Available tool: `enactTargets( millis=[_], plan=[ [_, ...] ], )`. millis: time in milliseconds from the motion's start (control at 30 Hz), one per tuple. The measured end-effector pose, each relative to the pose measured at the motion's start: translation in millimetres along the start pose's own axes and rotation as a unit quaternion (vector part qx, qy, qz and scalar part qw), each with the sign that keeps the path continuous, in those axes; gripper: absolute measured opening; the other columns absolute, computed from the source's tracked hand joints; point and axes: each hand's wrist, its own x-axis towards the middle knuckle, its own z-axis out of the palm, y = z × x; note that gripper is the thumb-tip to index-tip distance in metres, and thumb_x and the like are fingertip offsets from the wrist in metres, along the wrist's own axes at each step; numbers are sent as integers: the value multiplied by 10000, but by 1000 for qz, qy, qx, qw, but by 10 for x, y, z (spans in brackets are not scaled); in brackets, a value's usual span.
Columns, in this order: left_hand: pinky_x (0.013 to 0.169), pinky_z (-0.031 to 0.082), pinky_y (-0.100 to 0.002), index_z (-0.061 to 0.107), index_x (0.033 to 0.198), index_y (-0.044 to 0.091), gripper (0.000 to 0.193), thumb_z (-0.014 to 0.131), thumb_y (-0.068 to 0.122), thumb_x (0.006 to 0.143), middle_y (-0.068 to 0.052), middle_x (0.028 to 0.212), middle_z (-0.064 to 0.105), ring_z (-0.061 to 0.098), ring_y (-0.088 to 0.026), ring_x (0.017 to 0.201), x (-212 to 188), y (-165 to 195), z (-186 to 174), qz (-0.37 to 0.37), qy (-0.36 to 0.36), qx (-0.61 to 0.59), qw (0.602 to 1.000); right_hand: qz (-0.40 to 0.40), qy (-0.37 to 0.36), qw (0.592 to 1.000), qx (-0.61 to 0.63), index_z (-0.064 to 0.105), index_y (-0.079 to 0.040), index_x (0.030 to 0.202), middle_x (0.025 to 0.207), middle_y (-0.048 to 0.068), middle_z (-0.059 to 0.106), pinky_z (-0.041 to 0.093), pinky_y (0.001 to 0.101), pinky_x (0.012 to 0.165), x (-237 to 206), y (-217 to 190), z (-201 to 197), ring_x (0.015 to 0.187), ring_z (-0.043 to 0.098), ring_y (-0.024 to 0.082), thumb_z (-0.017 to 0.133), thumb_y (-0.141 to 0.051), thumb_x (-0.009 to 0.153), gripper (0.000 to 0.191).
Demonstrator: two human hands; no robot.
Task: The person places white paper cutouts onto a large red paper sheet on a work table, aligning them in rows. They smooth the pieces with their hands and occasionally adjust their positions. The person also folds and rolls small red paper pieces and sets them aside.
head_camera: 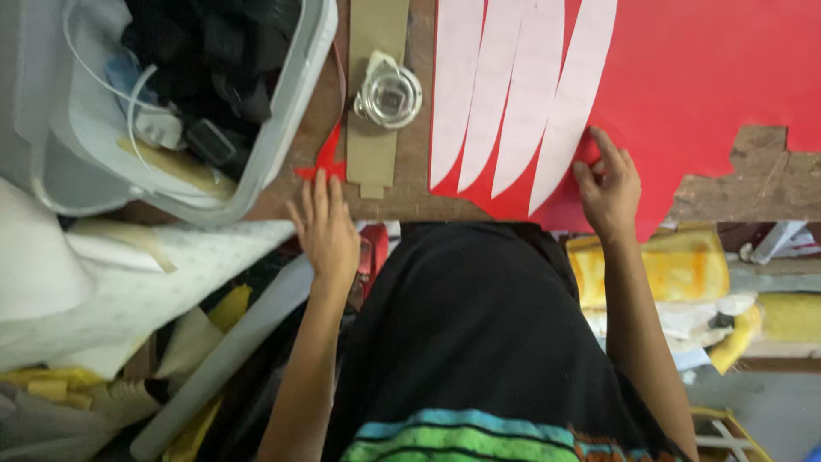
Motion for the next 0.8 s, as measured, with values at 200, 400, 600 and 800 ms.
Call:
enactTargets(
  millis=[200, 400, 600, 800],
  plan=[
    [1158, 297, -657, 667, 1324, 73, 339, 593, 180, 1010, -171, 1381, 603, 519, -390, 1318, -1064, -233, -113, -113, -117, -1, 987, 16, -14, 1000, 21, 639, -108, 1483, 829, 52, 517, 478, 377, 746, -39, 19, 7, 791, 542, 219, 762, -62, 930, 569],
    [1020, 481, -532, 658, 1317, 74, 293, 584, 166, 1049, -152, 1211, 679, 618, -377, 1172, -784, -330, -97, -140, -28, -144, 979, 14, -4, 1000, 21, 647, -111, 1474, 839, 59, 522, 485, 370, 742, -28, 29, 39, 783, 545, 208, 765, -54, 923, 566],
    [960, 438, -567, 566, 1342, 25, 450, 692, 166, 933, -285, 1185, 619, 546, -504, 1135, 187, -206, 243, -119, 98, -120, 981, -2, -12, 999, 36, 633, -103, 1492, 910, 57, 562, 490, 366, 766, -60, 117, 63, 811, 557, 203, 752, -55, 948, 558],
    [803, 509, -570, 708, 1063, 100, 133, 615, 176, 1004, -199, 1000, 707, 656, -443, 944, -587, -230, 63, -137, 4, -181, 974, -8, 6, 1000, 7, 646, -89, 1458, 817, 75, 542, 477, 387, 748, -16, 117, 48, 799, 551, 225, 777, -68, 917, 558]
  ],
)
